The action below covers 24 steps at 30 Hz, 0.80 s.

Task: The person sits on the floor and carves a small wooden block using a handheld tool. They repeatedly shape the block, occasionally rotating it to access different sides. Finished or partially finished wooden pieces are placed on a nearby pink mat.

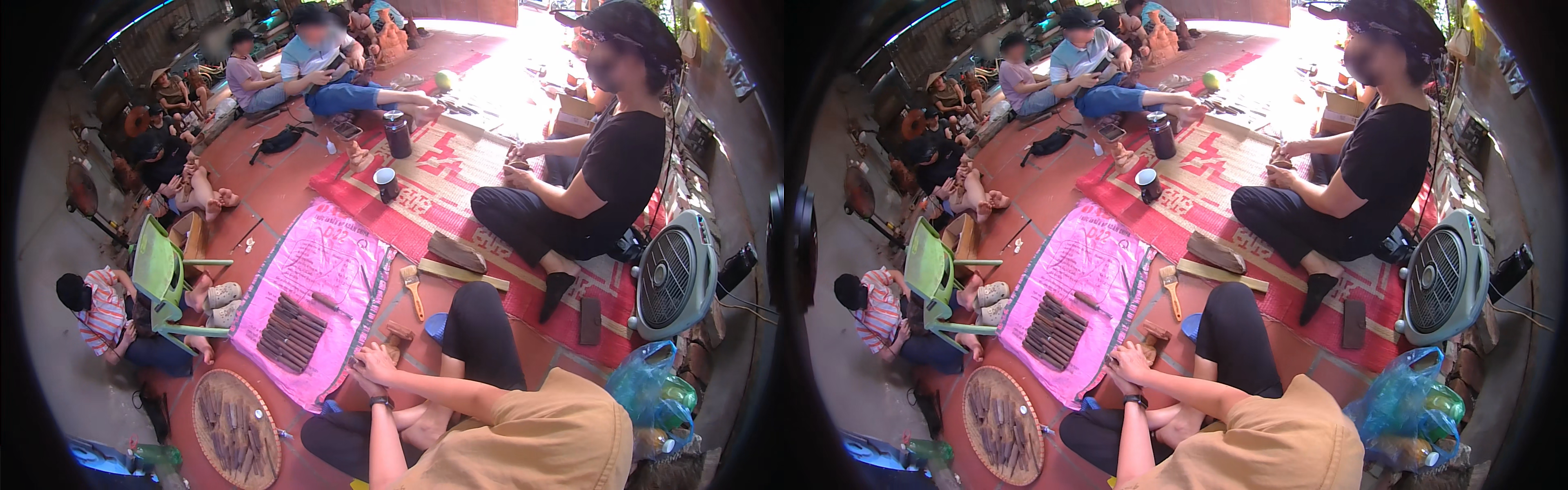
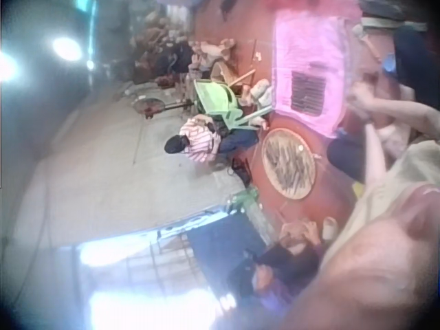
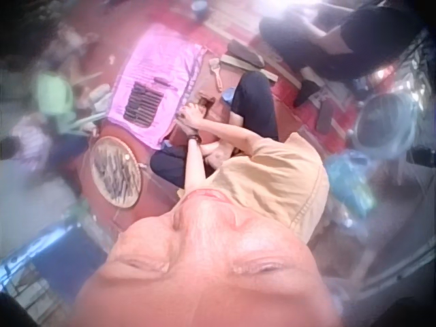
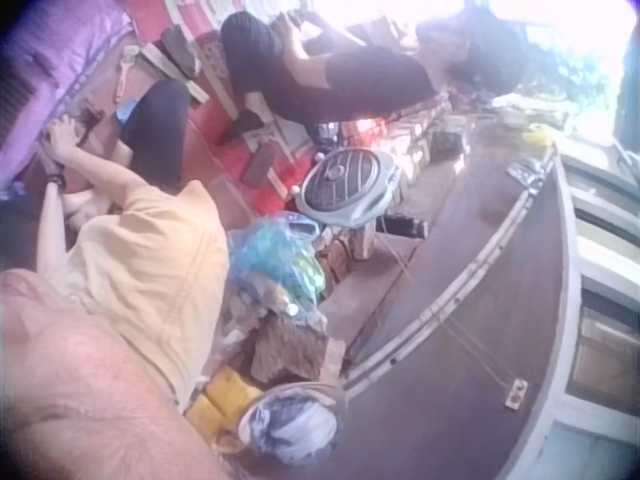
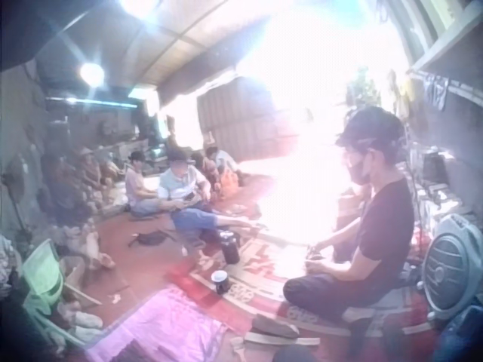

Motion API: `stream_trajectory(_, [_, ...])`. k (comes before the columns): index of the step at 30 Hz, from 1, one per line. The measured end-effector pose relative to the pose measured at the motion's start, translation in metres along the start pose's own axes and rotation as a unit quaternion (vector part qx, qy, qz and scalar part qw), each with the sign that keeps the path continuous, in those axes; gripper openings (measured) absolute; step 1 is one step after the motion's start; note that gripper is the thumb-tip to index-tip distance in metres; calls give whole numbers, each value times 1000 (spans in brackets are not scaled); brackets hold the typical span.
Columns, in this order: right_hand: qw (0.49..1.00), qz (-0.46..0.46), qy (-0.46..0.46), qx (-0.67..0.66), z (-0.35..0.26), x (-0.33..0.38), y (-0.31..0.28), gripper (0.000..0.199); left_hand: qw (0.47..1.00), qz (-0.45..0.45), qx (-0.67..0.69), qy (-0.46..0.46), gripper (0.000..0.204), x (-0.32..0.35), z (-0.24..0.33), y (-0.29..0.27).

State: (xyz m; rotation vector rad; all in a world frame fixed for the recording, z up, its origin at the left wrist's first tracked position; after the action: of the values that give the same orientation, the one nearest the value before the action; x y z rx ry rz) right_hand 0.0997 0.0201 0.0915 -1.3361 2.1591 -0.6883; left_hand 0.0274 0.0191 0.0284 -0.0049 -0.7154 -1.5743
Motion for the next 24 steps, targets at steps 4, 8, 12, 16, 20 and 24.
stream_trajectory(4, [1000,-22,-9,-8,-2,19,-4,25,999,-42,30,-10,67,-29,-22,-37])
stream_trajectory(8, [999,-12,19,-26,9,31,-9,28,997,-75,35,-11,66,-32,-29,-36])
stream_trajectory(12, [1000,-23,6,10,11,5,11,28,998,-60,28,-16,65,-21,-18,-20])
stream_trajectory(16, [1000,-16,-2,18,6,3,8,29,999,-29,32,-22,65,-8,-10,-6])
stream_trajectory(20, [999,-5,-24,-26,-7,29,3,24,997,-73,35,10,65,-39,-26,-57])
stream_trajectory(24, [999,-32,0,1,7,18,-5,21,999,-54,2,-5,66,-27,-29,-33])
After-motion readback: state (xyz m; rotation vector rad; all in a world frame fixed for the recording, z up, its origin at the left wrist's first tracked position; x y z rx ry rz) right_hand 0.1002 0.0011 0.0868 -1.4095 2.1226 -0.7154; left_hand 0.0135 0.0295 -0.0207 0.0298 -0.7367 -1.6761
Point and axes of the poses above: each hand's wrist, its own x-axis away from the middle knuckle, its own y-axis out of the palm, z = x × y, the point moved 7 cm from there along -x, towards the middle knuckle, and after that the axes turned 1 degree about z, right-handed, at the moved point
